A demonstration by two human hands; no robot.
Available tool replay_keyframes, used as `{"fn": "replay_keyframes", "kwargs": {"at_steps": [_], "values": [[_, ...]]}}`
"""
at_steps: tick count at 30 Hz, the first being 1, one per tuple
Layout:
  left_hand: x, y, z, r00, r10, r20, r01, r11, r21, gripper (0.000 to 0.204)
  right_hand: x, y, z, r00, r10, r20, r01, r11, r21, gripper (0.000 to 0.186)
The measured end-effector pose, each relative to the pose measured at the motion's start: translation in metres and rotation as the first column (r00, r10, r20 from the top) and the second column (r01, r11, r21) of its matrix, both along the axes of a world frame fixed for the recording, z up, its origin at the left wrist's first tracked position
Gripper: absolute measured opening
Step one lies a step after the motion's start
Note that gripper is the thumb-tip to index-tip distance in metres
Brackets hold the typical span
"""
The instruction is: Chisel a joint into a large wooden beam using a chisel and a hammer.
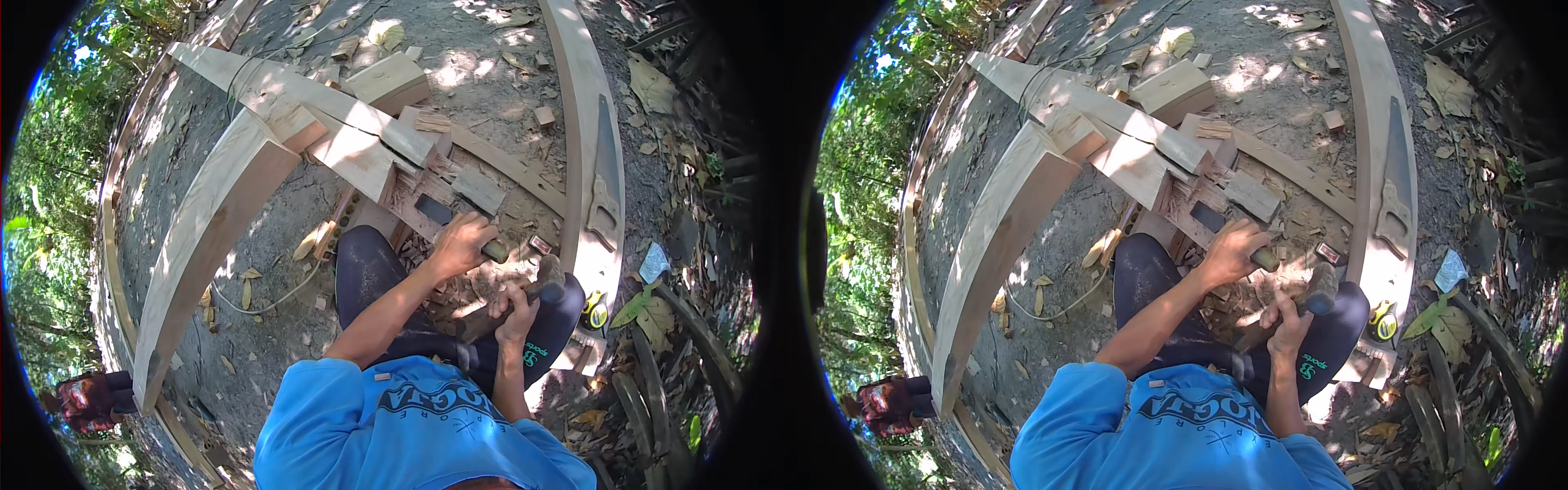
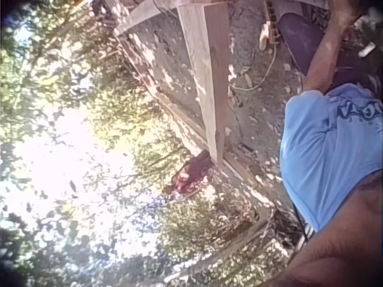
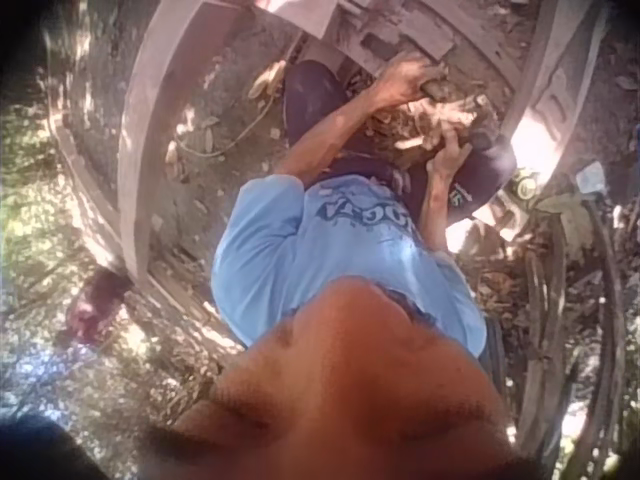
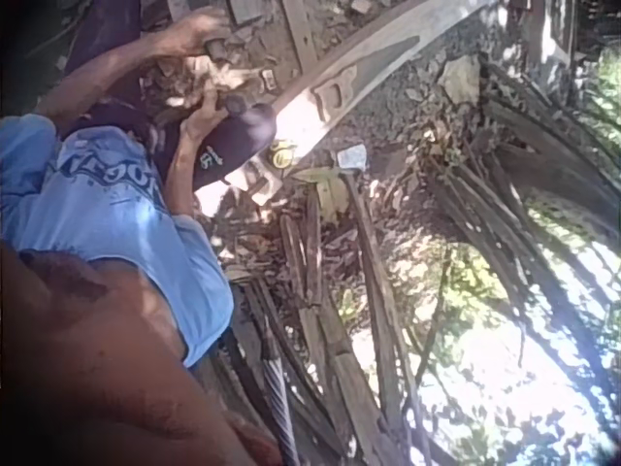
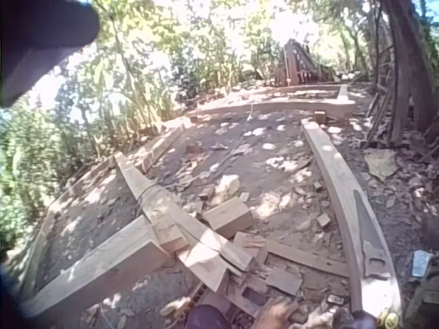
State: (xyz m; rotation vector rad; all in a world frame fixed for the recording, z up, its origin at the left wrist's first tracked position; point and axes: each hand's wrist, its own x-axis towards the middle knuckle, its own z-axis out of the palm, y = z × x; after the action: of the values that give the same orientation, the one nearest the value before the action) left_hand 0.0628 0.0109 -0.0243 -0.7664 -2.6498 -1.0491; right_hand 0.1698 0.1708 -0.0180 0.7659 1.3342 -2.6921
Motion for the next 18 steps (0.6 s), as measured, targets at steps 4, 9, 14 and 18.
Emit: {"fn": "replay_keyframes", "kwargs": {"at_steps": [4,9,14,18], "values": [[-0.013,-0.007,0.006,0.995,-0.006,0.096,0.016,0.994,-0.105,0.04,-0.007,0.009,0.007,0.999,0.009,-0.033,-0.009,1.0,-0.008,0.016],[-0.017,-0.006,0.005,0.998,0.011,0.069,-0.009,0.999,-0.034,0.038,-0.009,0.018,0.013,0.999,-0.032,-0.04,0.032,0.999,-0.003,0.016],[-0.016,-0.007,0.003,0.999,0.004,0.037,-0.003,1.0,-0.029,0.033,-0.004,0.026,0.014,0.996,-0.052,-0.069,0.048,0.997,-0.065,0.014],[-0.023,-0.01,0.006,1.0,-0.019,-0.01,0.019,0.999,-0.035,0.026,-0.005,0.039,0.019,0.993,-0.054,-0.101,0.047,0.996,-0.07,0.017]]}}
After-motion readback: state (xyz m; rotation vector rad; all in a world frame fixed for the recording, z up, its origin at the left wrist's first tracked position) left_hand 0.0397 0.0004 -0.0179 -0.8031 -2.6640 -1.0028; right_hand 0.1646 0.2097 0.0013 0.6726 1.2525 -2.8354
